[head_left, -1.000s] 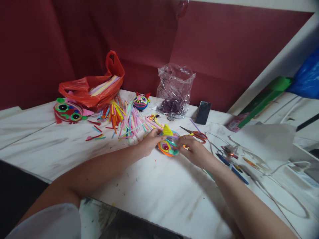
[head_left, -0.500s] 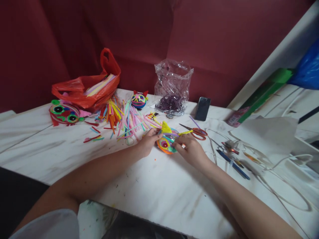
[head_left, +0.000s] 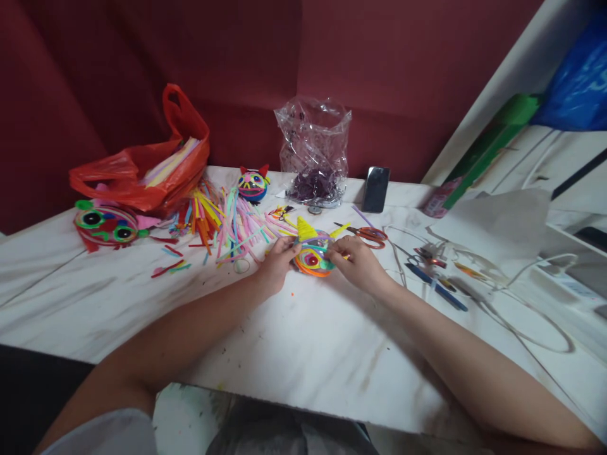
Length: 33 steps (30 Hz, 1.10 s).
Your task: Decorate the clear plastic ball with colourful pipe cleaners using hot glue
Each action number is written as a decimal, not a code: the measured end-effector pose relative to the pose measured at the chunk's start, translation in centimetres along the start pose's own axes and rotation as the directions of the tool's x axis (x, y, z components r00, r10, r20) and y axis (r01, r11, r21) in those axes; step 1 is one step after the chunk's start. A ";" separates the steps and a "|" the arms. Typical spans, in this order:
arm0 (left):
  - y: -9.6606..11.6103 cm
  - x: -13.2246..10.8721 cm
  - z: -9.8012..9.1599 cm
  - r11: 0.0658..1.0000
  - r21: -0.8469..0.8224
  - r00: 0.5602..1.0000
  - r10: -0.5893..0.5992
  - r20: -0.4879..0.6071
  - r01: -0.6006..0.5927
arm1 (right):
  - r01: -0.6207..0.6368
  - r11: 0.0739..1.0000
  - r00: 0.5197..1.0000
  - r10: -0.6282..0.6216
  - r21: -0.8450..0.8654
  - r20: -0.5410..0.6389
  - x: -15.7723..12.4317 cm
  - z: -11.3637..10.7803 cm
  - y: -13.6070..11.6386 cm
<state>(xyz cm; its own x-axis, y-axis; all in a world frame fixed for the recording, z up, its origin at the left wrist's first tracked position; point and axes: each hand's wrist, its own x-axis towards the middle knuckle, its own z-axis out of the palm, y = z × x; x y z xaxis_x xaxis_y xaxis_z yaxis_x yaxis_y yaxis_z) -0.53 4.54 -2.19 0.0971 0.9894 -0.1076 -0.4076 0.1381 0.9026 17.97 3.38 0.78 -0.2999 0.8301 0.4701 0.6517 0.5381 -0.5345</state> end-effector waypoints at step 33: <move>8.6 3.7 -9.5 0.515 0.842 0.781 0.588 -0.208 -0.163 | 0.499 0.861 0.846 -0.508 -0.093 -0.162 -2.7 -0.5 -3.6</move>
<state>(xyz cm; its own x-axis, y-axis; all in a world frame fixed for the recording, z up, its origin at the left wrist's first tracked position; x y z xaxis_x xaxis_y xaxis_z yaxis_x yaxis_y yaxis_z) -12.32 9.84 1.24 -0.3532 0.8635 0.3601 0.5388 -0.1269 0.8328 16.80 -0.90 1.78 -0.4717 0.4055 0.7830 0.4765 0.8644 -0.1606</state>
